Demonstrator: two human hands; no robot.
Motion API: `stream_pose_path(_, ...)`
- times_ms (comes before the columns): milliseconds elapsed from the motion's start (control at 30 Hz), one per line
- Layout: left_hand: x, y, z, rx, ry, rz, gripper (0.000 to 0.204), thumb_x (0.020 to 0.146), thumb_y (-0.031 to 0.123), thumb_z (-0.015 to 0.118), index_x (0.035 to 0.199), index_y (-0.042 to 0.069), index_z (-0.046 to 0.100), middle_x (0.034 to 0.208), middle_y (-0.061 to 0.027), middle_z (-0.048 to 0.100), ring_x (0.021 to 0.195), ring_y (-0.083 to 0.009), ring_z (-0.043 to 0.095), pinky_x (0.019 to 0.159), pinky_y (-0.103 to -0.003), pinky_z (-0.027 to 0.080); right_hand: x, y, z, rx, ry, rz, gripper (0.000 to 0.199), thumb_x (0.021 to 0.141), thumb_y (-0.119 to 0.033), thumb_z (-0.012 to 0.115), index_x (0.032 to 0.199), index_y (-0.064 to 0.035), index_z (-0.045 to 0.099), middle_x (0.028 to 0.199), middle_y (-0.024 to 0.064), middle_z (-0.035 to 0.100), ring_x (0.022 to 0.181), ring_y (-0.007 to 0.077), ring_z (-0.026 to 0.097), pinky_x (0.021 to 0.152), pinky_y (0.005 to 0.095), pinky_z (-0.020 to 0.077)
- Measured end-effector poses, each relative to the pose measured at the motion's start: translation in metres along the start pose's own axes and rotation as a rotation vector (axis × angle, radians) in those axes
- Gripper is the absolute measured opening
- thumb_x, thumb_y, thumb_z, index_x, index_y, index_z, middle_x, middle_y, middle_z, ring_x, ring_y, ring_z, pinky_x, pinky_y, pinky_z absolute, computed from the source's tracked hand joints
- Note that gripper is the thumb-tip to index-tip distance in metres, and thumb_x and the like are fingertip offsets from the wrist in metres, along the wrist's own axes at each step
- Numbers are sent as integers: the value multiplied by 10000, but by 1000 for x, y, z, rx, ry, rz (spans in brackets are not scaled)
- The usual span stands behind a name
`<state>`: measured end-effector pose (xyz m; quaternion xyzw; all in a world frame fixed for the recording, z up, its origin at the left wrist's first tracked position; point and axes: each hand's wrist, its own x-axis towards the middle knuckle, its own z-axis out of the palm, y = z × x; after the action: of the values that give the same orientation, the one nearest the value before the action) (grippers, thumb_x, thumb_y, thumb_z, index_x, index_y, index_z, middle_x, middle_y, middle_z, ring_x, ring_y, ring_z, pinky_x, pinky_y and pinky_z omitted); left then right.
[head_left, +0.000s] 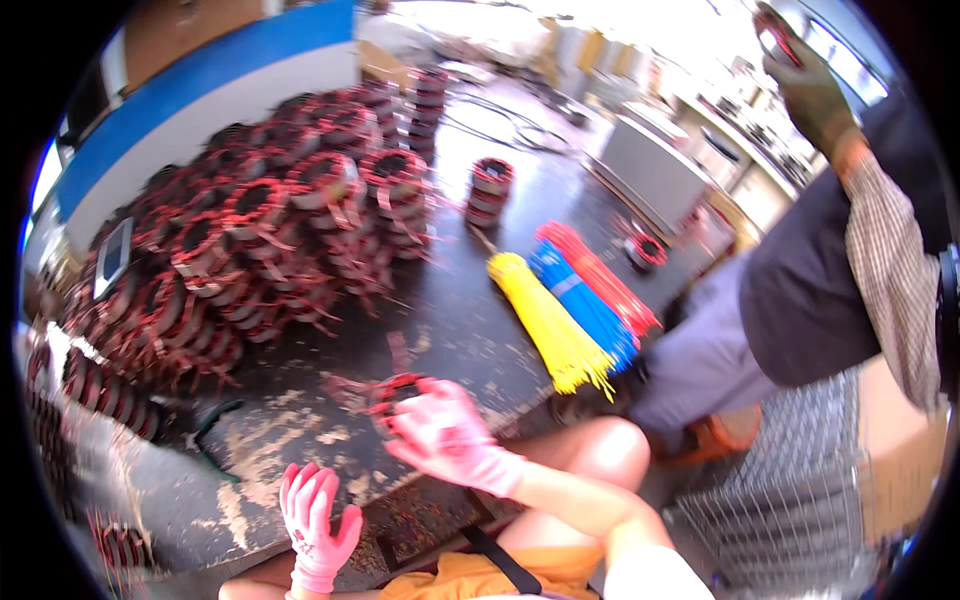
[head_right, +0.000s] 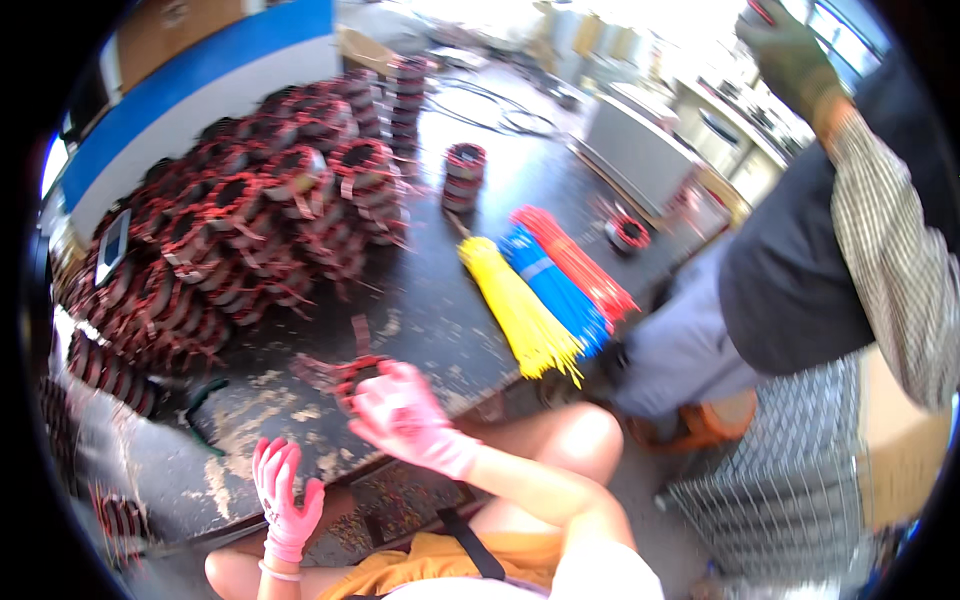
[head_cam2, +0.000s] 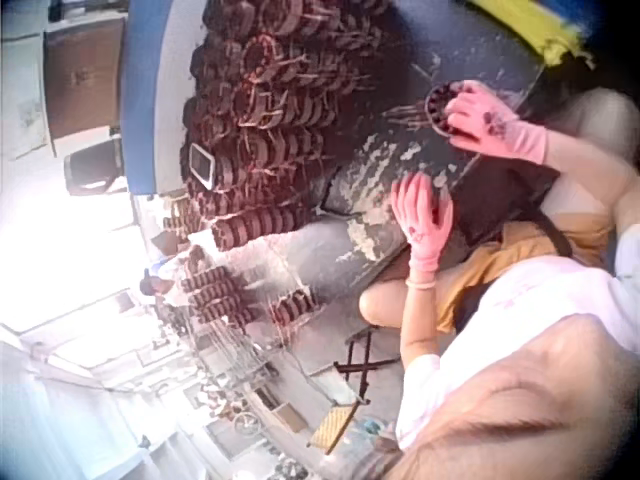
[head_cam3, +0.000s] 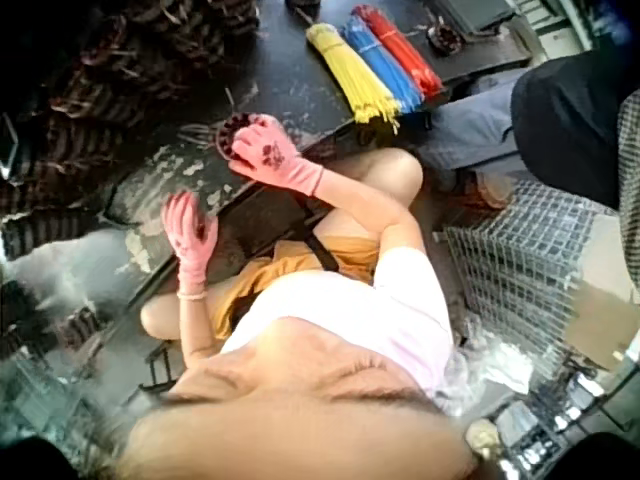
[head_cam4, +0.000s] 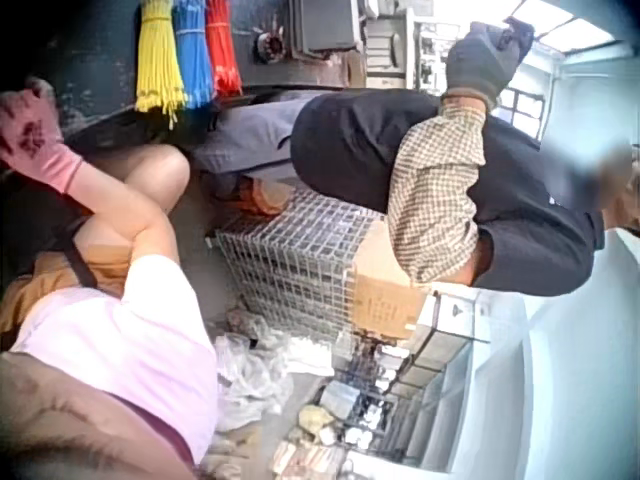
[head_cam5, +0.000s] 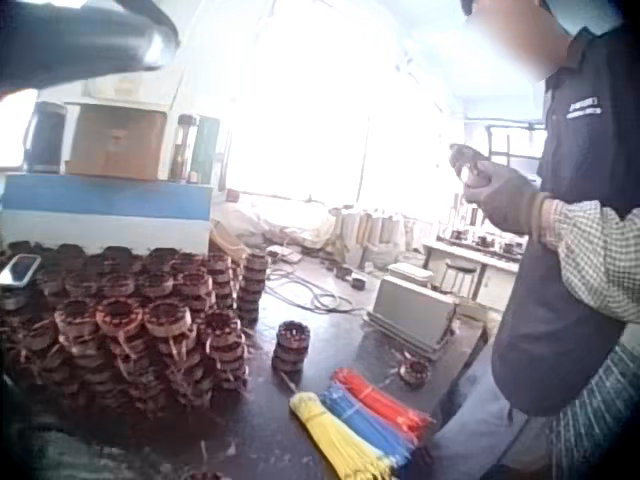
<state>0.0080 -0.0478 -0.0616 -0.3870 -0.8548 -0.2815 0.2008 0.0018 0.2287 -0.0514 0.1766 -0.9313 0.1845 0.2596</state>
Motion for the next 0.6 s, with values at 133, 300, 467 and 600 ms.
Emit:
stream_pose_path(133, 53, 45, 24, -67, -32, 45, 632, 858, 150, 698, 1424, -34, 485, 1430, -207, 538, 1345, -440, 484, 1178, -594, 328, -11, -26, 39, 85, -68, 3, 347, 814, -371, 776, 961, -93, 630, 1032, 70, 623, 1077, 276, 610, 1081, 481, 424)
stream_pose_path(300, 69, 43, 45, 45, -165, -85, 616, 912, 179, 681, 1464, 5, 474, 1395, -186, 566, 1315, -408, 498, 1191, -539, 336, -23, 19, -84, 21, 308, 358, 339, 770, -332, 835, 883, -76, 643, 897, 113, 667, 873, 313, 655, 802, 451, 531)
stream_pose_path(467, 70, 48, 69, 143, -123, -46, 547, 863, 129, 731, 1364, 23, 542, 1228, -146, 633, 1154, -365, 597, 1179, -531, 381, -104, 89, -143, -510, 114, 814, 361, 833, -405, 790, 813, -79, 636, 853, 107, 690, 815, 309, 680, 720, 441, 526)
stream_pose_path(600, 74, 54, 54, 14, -140, -15, 463, 814, 36, 721, 1268, 71, 637, 1137, -138, 657, 1138, -353, 617, 1171, -535, 401, -114, 111, -132, -434, 35, 822, 313, 861, -374, 762, 819, -89, 638, 843, 110, 692, 821, 312, 692, 714, 448, 529)
